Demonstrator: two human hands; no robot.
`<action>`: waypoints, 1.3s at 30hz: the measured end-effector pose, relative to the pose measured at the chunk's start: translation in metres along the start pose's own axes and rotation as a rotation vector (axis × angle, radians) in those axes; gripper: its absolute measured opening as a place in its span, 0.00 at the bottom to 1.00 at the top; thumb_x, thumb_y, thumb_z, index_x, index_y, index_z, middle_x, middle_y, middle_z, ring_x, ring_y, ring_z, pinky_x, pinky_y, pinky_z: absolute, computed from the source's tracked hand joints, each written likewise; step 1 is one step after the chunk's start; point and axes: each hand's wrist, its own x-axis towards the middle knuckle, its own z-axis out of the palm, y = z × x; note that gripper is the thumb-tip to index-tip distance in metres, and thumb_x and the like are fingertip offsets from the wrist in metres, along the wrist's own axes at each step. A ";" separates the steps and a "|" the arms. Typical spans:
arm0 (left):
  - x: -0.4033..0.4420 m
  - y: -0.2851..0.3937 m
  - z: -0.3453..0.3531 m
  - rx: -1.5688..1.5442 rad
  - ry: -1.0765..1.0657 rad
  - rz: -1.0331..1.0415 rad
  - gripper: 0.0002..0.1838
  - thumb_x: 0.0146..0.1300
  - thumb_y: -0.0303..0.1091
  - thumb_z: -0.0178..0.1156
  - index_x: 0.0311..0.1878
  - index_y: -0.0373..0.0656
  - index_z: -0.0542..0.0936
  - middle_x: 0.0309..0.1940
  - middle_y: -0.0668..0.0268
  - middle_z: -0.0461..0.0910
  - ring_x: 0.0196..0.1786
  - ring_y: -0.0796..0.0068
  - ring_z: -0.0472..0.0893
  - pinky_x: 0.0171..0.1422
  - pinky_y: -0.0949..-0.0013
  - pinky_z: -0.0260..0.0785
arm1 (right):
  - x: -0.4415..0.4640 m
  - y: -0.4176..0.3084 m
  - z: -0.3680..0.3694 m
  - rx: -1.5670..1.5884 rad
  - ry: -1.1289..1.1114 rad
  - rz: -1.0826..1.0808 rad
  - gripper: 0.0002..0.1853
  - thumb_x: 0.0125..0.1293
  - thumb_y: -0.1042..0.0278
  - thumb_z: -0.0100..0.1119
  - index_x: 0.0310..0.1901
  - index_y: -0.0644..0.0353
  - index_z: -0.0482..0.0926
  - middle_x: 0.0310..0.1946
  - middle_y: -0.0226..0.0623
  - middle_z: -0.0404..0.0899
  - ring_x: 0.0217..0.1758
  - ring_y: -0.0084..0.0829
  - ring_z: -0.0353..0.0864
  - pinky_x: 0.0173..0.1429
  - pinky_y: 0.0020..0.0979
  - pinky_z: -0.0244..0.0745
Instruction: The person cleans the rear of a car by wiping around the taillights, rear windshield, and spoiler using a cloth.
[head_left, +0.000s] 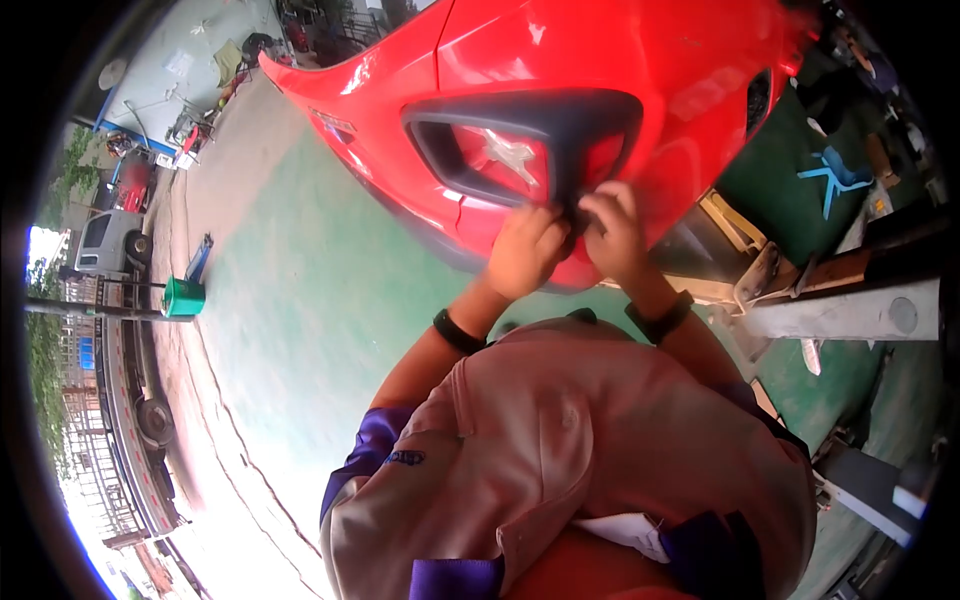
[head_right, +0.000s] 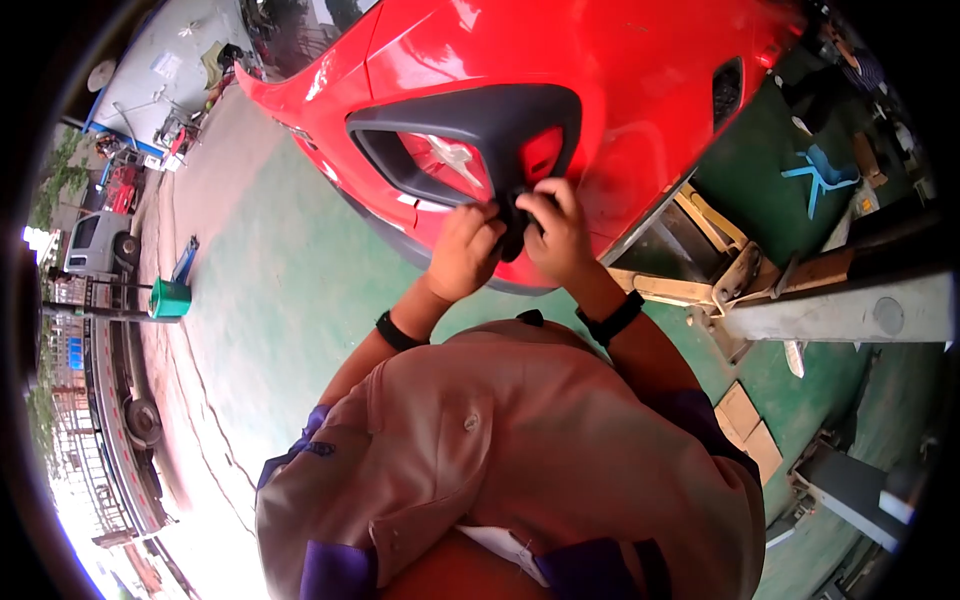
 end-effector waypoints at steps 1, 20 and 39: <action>0.019 0.004 -0.011 0.019 0.080 0.031 0.21 0.43 0.23 0.67 0.44 0.38 0.76 0.49 0.52 0.76 0.46 0.51 0.76 0.49 0.55 0.70 | 0.022 -0.016 -0.009 -0.026 0.075 -0.054 0.21 0.47 0.87 0.54 0.45 0.61 0.79 0.45 0.45 0.70 0.48 0.47 0.75 0.51 0.39 0.73; 0.015 -0.016 0.068 0.376 0.092 0.369 0.15 0.56 0.37 0.58 0.48 0.51 0.77 0.51 0.66 0.78 0.51 0.70 0.77 0.51 0.65 0.70 | -0.004 0.067 -0.006 -0.452 0.184 -0.257 0.21 0.55 0.70 0.68 0.50 0.55 0.71 0.51 0.44 0.66 0.49 0.51 0.72 0.50 0.47 0.72; -0.102 -0.070 0.028 0.322 -0.179 -0.070 0.15 0.58 0.34 0.56 0.50 0.52 0.76 0.56 0.59 0.75 0.52 0.60 0.75 0.55 0.57 0.66 | -0.068 0.053 0.055 -0.257 -0.515 -0.294 0.14 0.62 0.74 0.58 0.50 0.57 0.79 0.50 0.41 0.74 0.47 0.44 0.77 0.51 0.41 0.75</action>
